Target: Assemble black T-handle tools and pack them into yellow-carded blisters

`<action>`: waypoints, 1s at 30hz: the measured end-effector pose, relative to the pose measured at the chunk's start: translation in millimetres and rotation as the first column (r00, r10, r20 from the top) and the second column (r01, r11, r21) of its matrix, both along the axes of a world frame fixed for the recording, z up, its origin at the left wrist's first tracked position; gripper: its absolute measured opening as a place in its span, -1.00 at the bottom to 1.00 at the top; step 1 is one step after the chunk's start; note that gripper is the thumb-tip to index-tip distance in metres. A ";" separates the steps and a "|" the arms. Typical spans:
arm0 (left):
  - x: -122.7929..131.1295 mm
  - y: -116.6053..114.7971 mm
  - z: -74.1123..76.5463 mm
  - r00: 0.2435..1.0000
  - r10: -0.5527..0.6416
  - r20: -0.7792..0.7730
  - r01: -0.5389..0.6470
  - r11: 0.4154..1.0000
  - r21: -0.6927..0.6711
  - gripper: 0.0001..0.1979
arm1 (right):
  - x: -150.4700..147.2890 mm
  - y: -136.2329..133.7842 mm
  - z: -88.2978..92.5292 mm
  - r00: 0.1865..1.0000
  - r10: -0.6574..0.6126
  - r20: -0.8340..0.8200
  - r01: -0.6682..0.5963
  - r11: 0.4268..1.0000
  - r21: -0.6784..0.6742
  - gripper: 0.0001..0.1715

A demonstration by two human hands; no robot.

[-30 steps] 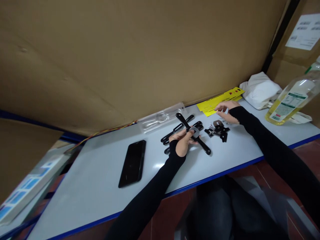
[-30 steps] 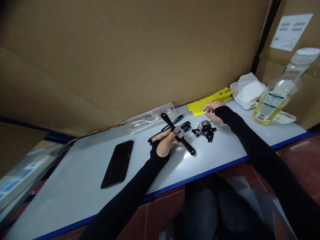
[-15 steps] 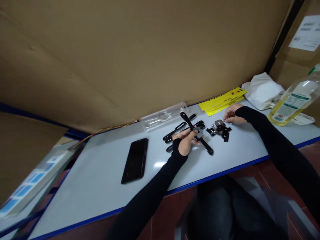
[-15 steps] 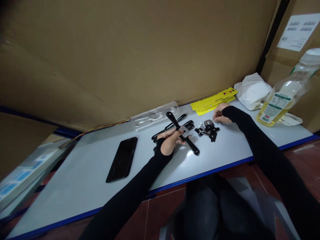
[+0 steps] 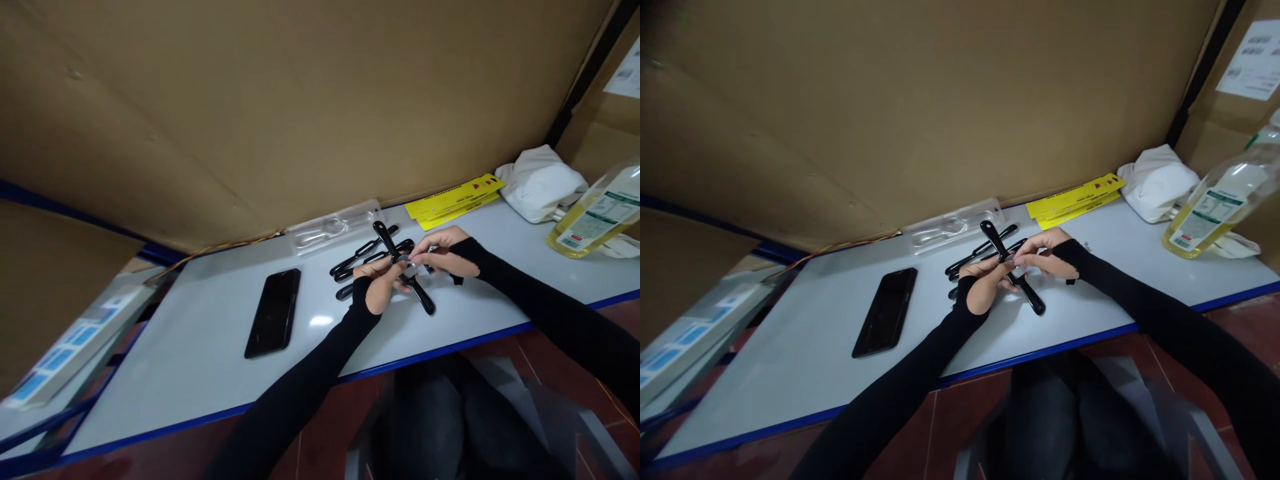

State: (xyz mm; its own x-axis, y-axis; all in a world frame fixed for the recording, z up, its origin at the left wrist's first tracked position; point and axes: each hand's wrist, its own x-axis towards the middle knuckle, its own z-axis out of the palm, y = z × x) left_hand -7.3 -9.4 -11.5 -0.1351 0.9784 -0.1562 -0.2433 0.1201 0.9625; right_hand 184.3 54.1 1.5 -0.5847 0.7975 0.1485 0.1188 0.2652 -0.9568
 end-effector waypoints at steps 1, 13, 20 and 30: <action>0.1 0.0 -0.1 1.000 0.001 0.000 -0.001 1.000 -0.005 -0.58 | -3.8 -2.0 -3.6 1.000 -0.010 -0.012 0.010 1.000 0.012 -0.56; -1.3 1.1 -2.8 1.000 0.017 0.012 -0.016 0.999 -0.039 -0.59 | -1.0 -2.0 -6.2 0.990 -0.138 0.011 0.138 0.990 -0.038 -0.48; -4.4 3.9 -3.5 0.999 0.033 0.032 -0.031 0.997 -0.074 -0.65 | 30.3 37.7 4.9 0.903 -0.417 -0.102 0.348 0.851 -0.394 -0.56; -4.6 3.0 -3.7 1.000 0.024 0.013 -0.023 0.998 -0.061 -0.63 | 36.1 47.4 11.0 0.913 -0.377 -0.156 0.233 0.796 -0.558 -0.77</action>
